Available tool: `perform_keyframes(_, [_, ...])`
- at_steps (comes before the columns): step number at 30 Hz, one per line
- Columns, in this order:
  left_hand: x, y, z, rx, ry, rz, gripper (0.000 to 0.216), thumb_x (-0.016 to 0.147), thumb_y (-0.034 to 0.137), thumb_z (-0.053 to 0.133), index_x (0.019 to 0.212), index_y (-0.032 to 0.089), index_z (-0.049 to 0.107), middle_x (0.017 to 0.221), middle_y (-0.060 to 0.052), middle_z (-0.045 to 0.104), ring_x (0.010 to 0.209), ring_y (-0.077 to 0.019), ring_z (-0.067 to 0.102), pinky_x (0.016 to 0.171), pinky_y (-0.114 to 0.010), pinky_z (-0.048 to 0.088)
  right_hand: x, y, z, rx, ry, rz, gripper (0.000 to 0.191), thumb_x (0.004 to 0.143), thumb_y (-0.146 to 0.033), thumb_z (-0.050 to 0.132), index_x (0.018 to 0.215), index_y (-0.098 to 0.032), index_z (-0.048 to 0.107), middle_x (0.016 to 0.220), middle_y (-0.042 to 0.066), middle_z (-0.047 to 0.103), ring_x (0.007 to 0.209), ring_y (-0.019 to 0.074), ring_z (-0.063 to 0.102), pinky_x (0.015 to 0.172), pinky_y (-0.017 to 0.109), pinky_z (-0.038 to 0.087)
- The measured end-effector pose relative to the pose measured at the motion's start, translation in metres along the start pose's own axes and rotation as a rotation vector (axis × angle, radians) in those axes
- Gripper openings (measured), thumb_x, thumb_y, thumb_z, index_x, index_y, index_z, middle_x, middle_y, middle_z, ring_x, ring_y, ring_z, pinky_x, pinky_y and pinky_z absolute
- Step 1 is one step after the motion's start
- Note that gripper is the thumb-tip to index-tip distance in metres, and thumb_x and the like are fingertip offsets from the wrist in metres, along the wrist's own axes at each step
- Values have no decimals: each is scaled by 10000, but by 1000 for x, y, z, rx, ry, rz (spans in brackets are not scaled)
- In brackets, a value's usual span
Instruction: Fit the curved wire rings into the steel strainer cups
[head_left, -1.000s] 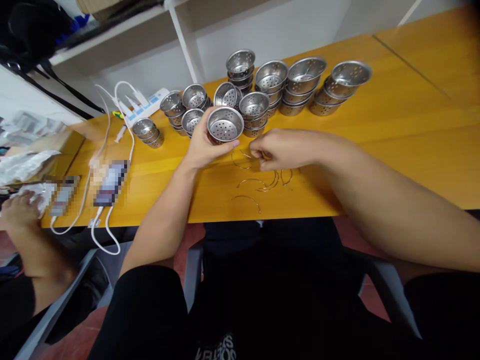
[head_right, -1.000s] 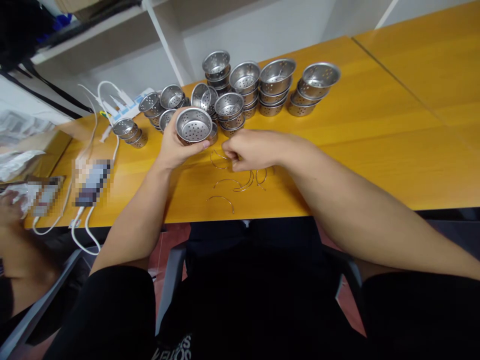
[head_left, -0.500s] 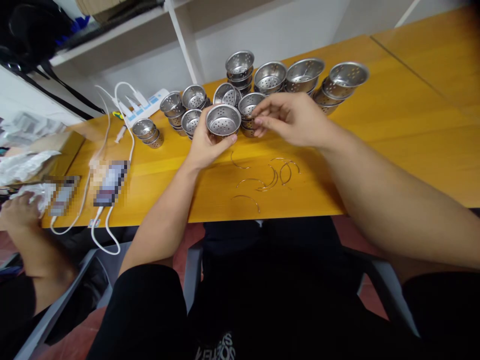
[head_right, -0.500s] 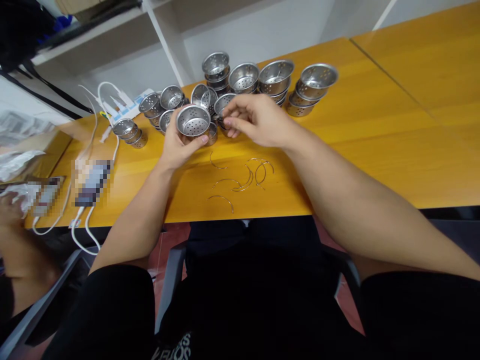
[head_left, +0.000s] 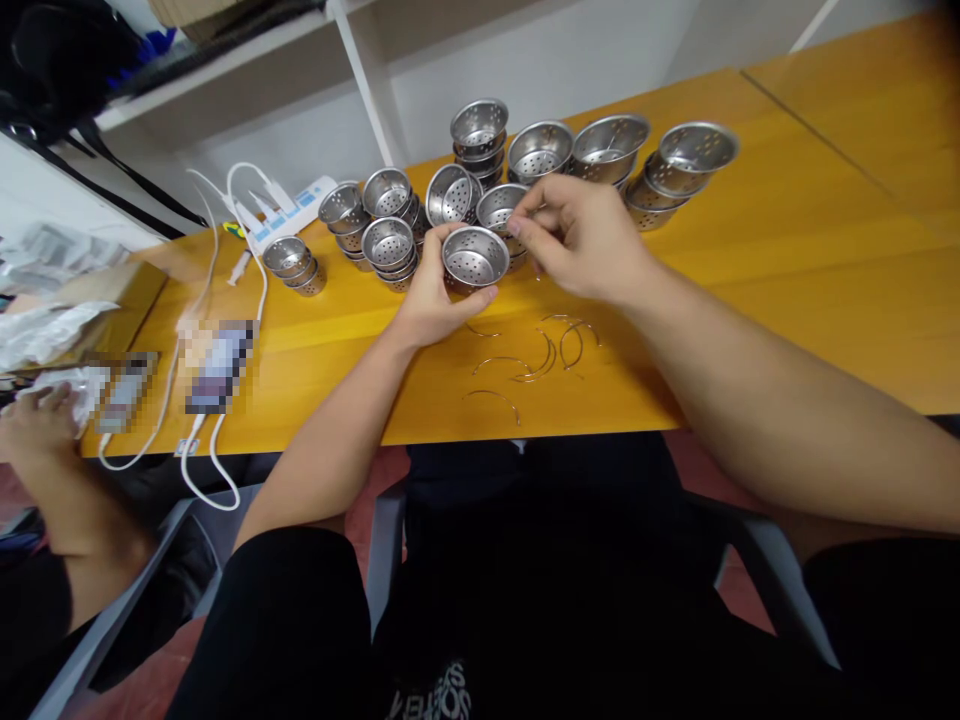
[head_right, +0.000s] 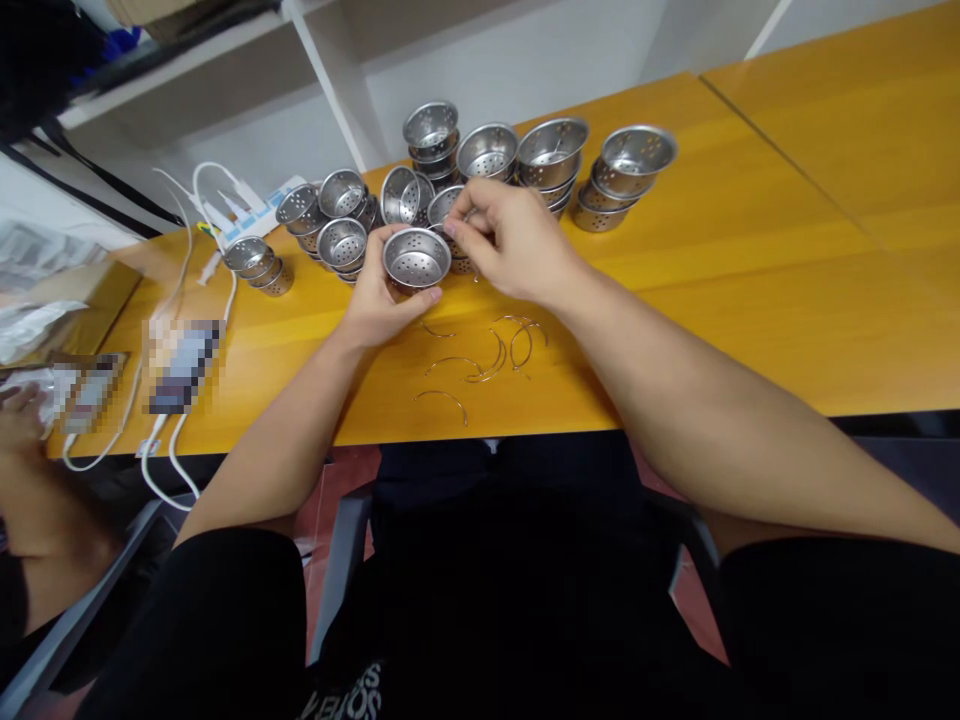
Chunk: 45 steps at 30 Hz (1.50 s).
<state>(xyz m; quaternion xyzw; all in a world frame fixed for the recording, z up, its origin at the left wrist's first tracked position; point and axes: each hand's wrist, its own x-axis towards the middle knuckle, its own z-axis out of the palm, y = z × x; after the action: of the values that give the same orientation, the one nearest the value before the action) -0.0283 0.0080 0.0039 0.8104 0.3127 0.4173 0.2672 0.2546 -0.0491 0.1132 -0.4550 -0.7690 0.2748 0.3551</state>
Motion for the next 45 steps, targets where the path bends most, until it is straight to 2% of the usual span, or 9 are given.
perform_keyframes(3, [-2, -2, 3, 5, -3, 19, 1145, 1074, 623, 1005, 1939, 394, 291, 1817, -172, 586, 1709, -431, 693, 1498, -649, 612, 0, 2, 4, -77, 10, 13, 747, 1164, -1011, 612, 1418, -344, 831, 931, 119, 822, 957, 421, 713, 899, 567, 577])
perform_keyframes(8, [-3, 3, 4, 28, -52, 30, 1105, 1090, 715, 976, 1905, 362, 320, 1790, -170, 594, 1694, -429, 700, 1470, -637, 623, 1, 2, 11, -147, 3, 19, 789, 1224, -959, 509, 1519, -308, 844, 986, 144, 844, 990, 435, 724, 941, 590, 612])
perform_keyframes(13, [-1, 13, 5, 61, -70, 13, 1204, 1044, 795, 1013, 1935, 375, 319, 1748, -167, 627, 1715, -467, 682, 1478, -683, 609, 1, 3, 14, -82, 7, 25, 821, 1182, -1002, 563, 1584, -329, 805, 947, 123, 801, 987, 446, 726, 973, 601, 624])
perform_keyframes(20, [1, 23, 7, 87, -50, -30, 1247, 960, 816, 1102, 1886, 330, 423, 1734, -189, 695, 1722, -504, 690, 1513, -700, 559, 0, -2, 24, -65, 40, 37, 736, 1217, -904, 589, 1528, -290, 849, 878, 111, 762, 892, 413, 718, 904, 596, 638])
perform_keyframes(24, [0, 23, 9, 44, -44, -37, 1194, 961, 854, 1079, 1854, 331, 483, 1675, -173, 743, 1658, -482, 746, 1489, -702, 581, 0, -6, 23, 29, 17, 22, 747, 1187, -947, 618, 1529, -330, 861, 972, 122, 819, 943, 421, 748, 863, 595, 656])
perform_keyframes(27, [0, 17, 7, -16, -26, -59, 1107, 999, 888, 1019, 1826, 347, 521, 1601, -148, 783, 1578, -445, 793, 1426, -676, 635, -1, -8, 13, 155, -58, -27, 852, 1088, -1103, 660, 1424, -351, 877, 1020, 120, 835, 972, 399, 758, 823, 561, 648])
perform_keyframes(31, [0, 9, 2, -44, -68, -45, 1009, 1058, 859, 962, 1833, 375, 533, 1658, -128, 764, 1552, -406, 804, 1368, -611, 677, -1, -7, 0, 247, -173, -86, 863, 895, -1182, 865, 1190, -371, 855, 947, 87, 803, 928, 352, 722, 779, 516, 609])
perform_keyframes(38, [0, -7, 4, -12, -54, 62, 1019, 1089, 750, 974, 1852, 303, 468, 1714, -158, 702, 1551, -370, 796, 1369, -577, 681, 10, 12, 15, 522, -111, -230, 738, 870, -987, 1108, 940, -322, 794, 706, -15, 668, 599, 202, 561, 569, 396, 451])
perform_keyframes(45, [-2, -13, 7, 30, -57, 67, 933, 1189, 591, 879, 1930, 281, 402, 1674, -174, 702, 1479, -343, 811, 1324, -565, 700, 10, 15, 22, 581, -89, -218, 648, 862, -848, 1201, 948, -334, 816, 699, -39, 630, 690, 214, 532, 629, 416, 538])
